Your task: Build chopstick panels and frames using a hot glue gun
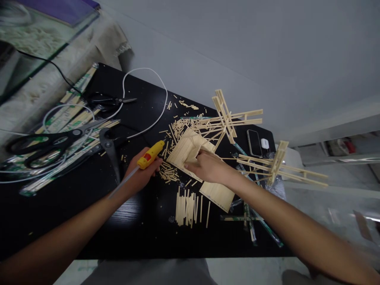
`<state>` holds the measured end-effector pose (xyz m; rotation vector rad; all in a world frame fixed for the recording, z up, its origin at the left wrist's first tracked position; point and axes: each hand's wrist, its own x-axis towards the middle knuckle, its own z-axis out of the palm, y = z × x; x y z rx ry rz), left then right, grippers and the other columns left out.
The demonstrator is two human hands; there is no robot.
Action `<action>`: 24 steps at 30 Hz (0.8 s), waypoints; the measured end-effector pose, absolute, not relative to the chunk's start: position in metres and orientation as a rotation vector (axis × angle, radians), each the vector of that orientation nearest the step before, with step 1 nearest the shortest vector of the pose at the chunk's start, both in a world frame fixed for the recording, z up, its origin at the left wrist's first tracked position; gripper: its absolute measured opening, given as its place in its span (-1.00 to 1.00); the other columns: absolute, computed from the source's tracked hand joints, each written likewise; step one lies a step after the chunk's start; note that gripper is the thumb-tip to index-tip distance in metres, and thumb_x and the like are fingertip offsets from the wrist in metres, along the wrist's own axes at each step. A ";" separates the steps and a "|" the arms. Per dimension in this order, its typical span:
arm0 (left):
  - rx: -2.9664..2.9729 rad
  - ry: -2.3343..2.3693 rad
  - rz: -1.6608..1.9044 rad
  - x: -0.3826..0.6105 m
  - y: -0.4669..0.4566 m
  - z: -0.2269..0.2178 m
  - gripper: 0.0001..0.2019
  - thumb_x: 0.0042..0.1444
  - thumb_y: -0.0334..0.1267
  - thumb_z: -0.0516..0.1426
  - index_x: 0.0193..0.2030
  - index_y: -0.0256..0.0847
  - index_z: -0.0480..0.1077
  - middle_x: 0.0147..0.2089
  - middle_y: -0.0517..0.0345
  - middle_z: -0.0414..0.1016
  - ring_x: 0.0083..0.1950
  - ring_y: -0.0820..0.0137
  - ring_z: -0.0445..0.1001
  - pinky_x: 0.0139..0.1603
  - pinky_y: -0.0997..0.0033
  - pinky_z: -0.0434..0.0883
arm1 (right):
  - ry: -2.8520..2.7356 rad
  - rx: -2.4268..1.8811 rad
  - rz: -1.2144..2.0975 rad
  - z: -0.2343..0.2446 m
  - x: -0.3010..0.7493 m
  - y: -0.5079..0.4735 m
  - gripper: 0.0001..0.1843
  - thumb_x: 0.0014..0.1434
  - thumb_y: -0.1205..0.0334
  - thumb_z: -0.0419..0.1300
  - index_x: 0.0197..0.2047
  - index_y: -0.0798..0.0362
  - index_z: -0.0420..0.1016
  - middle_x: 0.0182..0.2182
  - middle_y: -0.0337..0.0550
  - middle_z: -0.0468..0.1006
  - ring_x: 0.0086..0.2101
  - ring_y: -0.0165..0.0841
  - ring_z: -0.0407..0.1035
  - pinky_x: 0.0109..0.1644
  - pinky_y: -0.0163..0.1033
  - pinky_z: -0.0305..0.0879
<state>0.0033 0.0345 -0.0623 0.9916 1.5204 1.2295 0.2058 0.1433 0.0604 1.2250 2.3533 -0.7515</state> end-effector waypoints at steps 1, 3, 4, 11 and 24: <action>0.989 1.520 1.229 0.003 0.035 -0.062 -0.77 0.23 -0.08 0.24 -0.27 -0.13 0.31 -0.43 0.29 0.35 -0.45 0.45 0.31 -0.42 0.43 0.24 | 2.352 1.230 -0.748 0.060 0.206 0.143 -0.55 0.42 -0.05 0.14 0.19 0.00 0.63 0.15 0.05 0.61 0.06 -0.04 0.56 0.23 -0.02 0.47; 0.985 1.518 1.229 0.003 0.035 -0.063 -0.77 0.23 -0.08 0.24 -0.27 -0.13 0.31 -0.42 0.29 0.35 -0.45 0.45 0.31 -0.42 0.43 0.24 | 2.343 1.255 -0.750 0.059 0.206 0.143 -0.56 0.43 -0.06 0.13 0.11 0.02 0.66 0.13 0.07 0.61 0.08 -0.02 0.55 0.26 -0.01 0.45; 0.983 1.516 1.231 0.003 0.035 -0.063 -0.77 0.23 -0.08 0.24 -0.27 -0.13 0.31 -0.42 0.28 0.35 -0.45 0.45 0.31 -0.42 0.43 0.24 | 2.344 1.266 -0.760 0.058 0.207 0.143 -0.56 0.44 -0.06 0.12 0.10 0.03 0.67 0.14 0.07 0.60 0.12 0.00 0.53 0.29 0.00 0.43; 0.973 1.510 1.242 0.004 0.035 -0.064 -0.77 0.23 -0.07 0.24 -0.27 -0.13 0.31 -0.43 0.29 0.35 -0.45 0.46 0.32 -0.43 0.43 0.25 | 2.329 1.226 -0.982 0.056 0.209 0.150 -0.56 0.45 -0.05 0.09 0.17 -0.03 0.64 0.23 -0.02 0.57 0.21 -0.05 0.48 0.34 0.00 0.41; 0.966 1.505 1.255 0.004 0.036 -0.061 -0.76 0.23 -0.07 0.24 -0.27 -0.13 0.32 -0.44 0.29 0.33 -0.46 0.46 0.30 -0.42 0.42 0.24 | 2.107 1.394 -0.971 0.067 0.205 0.157 -0.31 0.37 -0.38 0.07 -0.06 0.04 0.74 0.10 0.11 0.65 0.08 0.01 0.58 0.20 0.02 0.54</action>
